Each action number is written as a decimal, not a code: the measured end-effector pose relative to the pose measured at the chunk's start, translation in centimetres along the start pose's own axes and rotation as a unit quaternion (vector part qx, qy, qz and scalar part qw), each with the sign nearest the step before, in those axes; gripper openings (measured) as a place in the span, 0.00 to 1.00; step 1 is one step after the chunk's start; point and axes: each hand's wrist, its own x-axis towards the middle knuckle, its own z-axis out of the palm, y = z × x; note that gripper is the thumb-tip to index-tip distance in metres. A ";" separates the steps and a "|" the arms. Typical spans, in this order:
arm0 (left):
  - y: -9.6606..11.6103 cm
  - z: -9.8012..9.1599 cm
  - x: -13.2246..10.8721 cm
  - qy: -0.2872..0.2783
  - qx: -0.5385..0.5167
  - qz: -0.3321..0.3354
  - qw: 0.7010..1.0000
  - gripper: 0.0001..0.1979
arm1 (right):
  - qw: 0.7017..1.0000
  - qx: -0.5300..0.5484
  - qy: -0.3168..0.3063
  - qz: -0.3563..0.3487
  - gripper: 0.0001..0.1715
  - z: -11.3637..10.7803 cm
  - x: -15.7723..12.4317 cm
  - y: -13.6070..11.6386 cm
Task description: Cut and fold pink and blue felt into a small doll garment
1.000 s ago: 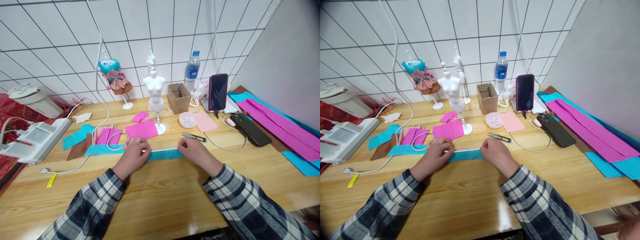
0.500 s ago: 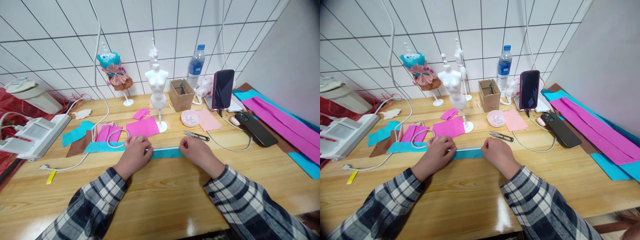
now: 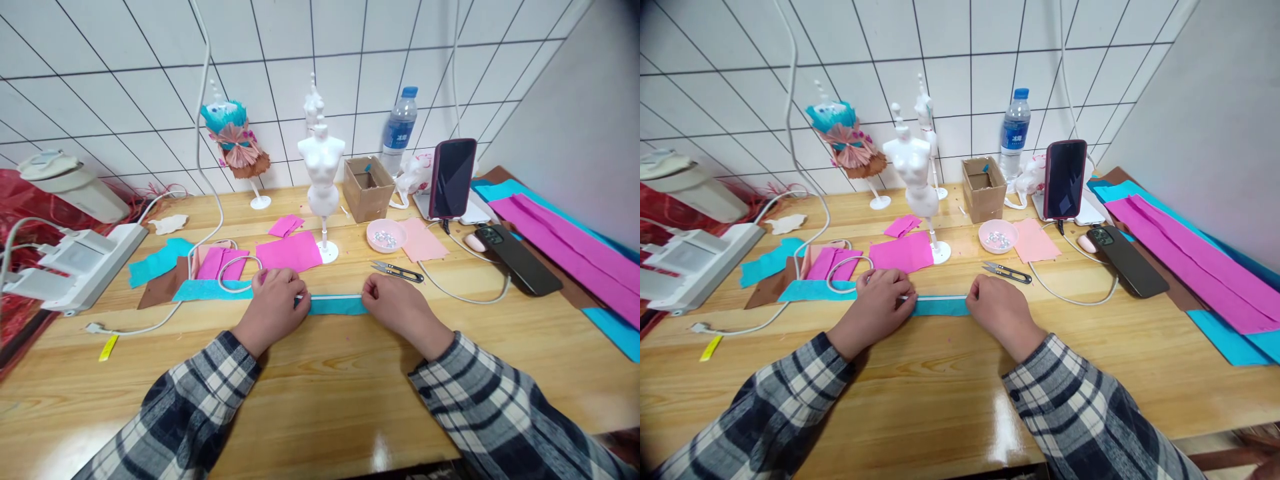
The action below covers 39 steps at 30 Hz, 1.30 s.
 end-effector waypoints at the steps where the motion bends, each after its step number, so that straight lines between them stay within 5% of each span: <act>1: 0.0 -0.1 0.0 -0.002 0.000 -0.002 1.000 0.12 | 1.000 0.004 0.004 -0.005 0.06 0.1 0.0 0.1; 7: -0.4 -0.3 -0.1 -0.011 -0.007 -0.021 1.000 0.13 | 0.999 0.045 0.014 -0.025 0.04 0.3 0.4 0.8; 17: -0.4 -0.2 -0.2 -0.010 -0.012 -0.019 1.000 0.13 | 0.979 0.196 -0.054 -0.019 0.08 -0.3 1.0 2.5; 29: -0.3 -0.2 -0.2 -0.008 -0.005 -0.012 1.000 0.12 | 0.993 0.104 0.043 -0.024 0.05 -1.0 0.6 2.0; 32: -0.3 -0.2 -0.3 -0.009 -0.006 -0.010 1.000 0.12 | 0.994 0.080 0.075 -0.031 0.11 -0.7 0.2 1.2; 39: -0.1 -0.5 -0.6 -0.008 0.018 -0.014 1.000 0.14 | 0.999 0.011 0.029 -0.017 0.16 0.3 -0.1 0.4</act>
